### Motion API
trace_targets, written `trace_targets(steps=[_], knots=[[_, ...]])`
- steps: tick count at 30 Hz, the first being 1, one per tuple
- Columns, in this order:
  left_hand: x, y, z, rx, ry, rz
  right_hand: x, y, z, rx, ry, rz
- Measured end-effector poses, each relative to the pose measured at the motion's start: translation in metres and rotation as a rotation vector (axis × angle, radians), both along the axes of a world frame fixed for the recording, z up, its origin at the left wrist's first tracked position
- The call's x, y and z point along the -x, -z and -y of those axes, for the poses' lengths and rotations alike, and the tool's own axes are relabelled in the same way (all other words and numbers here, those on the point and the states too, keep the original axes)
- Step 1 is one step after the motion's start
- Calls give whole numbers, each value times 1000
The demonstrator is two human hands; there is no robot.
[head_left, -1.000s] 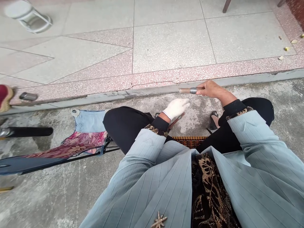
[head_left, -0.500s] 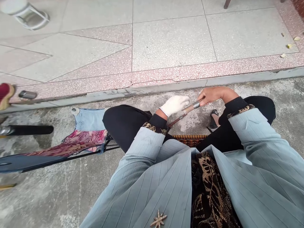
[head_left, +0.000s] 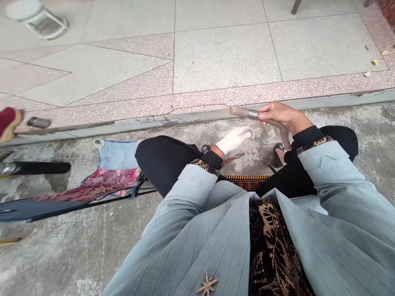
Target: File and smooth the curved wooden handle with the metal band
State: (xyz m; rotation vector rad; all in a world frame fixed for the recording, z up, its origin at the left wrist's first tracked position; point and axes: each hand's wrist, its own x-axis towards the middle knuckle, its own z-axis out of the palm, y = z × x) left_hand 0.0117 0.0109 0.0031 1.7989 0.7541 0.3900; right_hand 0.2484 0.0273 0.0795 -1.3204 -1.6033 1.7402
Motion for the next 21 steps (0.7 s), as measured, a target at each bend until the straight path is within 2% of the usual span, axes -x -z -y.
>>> trace_targets(steps=[2,4,7,10,15,18,21], knots=[[-2,-1,0,-86,28,-91,2,6,-3,-52,106,180],[-3,-3,0,-181,40,-211,3,13,-7,-122,134,430],[-2,-7,-2,-317,38,-437,2,18,-12,-186,24,751],[0,-12,-3,-442,58,-647,4,15,-13,-187,-144,925],[1,-16,-2,-626,103,-791,8,10,-9,-124,-323,1006],[2,-19,-2,-698,76,-787,8,11,-8,-32,-453,931],[3,-23,-4,-705,32,-724,4,13,-8,17,-575,796]])
